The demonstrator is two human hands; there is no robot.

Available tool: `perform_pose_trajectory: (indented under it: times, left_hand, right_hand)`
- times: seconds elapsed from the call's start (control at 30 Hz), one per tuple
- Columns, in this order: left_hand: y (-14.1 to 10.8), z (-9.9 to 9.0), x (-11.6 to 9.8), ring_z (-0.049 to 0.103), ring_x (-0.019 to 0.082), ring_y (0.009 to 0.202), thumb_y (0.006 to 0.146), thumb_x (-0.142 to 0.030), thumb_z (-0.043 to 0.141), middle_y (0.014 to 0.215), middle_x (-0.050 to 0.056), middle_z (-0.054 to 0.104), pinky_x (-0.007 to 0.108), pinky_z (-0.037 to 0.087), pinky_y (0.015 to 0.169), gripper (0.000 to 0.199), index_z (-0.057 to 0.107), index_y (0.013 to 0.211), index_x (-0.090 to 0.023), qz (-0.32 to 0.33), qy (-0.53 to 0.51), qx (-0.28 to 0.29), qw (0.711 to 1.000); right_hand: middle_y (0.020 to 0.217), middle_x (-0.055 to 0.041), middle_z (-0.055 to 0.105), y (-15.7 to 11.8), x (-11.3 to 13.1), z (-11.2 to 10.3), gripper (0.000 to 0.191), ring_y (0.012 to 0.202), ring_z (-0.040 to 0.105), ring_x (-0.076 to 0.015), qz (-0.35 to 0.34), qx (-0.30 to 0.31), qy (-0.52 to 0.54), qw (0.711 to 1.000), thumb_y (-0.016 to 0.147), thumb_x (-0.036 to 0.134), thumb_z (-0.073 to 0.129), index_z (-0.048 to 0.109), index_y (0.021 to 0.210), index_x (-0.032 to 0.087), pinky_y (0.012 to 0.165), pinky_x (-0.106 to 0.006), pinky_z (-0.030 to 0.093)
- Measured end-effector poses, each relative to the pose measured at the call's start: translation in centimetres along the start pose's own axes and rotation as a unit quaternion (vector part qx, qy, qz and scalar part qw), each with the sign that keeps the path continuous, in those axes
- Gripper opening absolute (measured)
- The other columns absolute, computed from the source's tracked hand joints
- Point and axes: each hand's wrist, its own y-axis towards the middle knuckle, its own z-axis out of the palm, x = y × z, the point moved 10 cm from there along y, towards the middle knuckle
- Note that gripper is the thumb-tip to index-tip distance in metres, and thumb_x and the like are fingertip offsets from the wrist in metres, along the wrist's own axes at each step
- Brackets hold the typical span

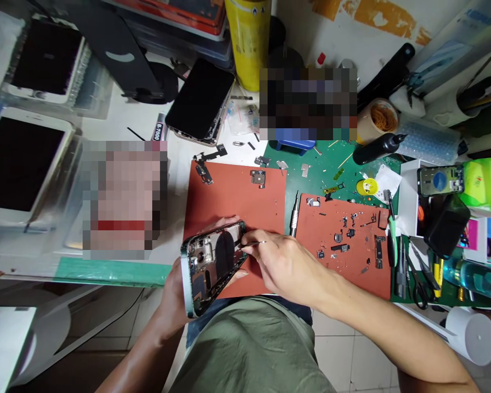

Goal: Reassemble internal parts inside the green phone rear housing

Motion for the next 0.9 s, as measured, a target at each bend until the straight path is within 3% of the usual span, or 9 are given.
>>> perform_pose_trajectory:
  times: [0.23, 0.5, 0.9]
  left_hand:
    - [0.2, -0.1, -0.7, 0.062, 0.031, 0.149, 0.092, -0.019, 0.087, 0.162, 0.009, 0.062, 0.045, 0.063, 0.115, 0.089, 0.045, 0.168, -0.04, 0.037, 0.026, -0.005, 0.999]
    - [0.1, -0.4, -0.8, 0.065, 0.032, 0.145, 0.098, -0.017, 0.077, 0.16, 0.009, 0.064, 0.046, 0.066, 0.111, 0.077, 0.049, 0.166, -0.038, 0.015, 0.023, -0.022, 0.999]
    - [0.0, 0.1, 0.2, 0.058, 0.033, 0.152, 0.093, -0.026, 0.087, 0.165, 0.009, 0.06, 0.048, 0.057, 0.121, 0.085, 0.046, 0.167, -0.037, 0.0, 0.017, 0.001, 1.0]
  right_hand:
    - [0.105, -0.0136, 0.079, 0.1, 0.3, 0.8, 0.019, 0.091, 0.08, -0.0239, 0.003, 0.051, -0.023, 0.998, 0.111, 0.014, 0.042, 0.056, 0.124, 0.018, 0.078, -0.039, 0.069]
    - [0.089, -0.0087, 0.072, 1.0, 1.5, 1.5, 0.013, 0.07, 0.066, -0.0178, 0.017, 0.106, -0.1, 0.989, 0.106, 0.01, 0.047, 0.057, 0.103, 0.019, 0.061, -0.031, 0.052]
    - [0.091, -0.0054, 0.078, 1.1, -2.4, -0.1, 0.019, 0.071, 0.072, -0.0162, 0.116, -0.002, 0.077, 0.99, 0.111, 0.024, 0.051, 0.064, 0.098, 0.021, 0.065, -0.03, 0.055]
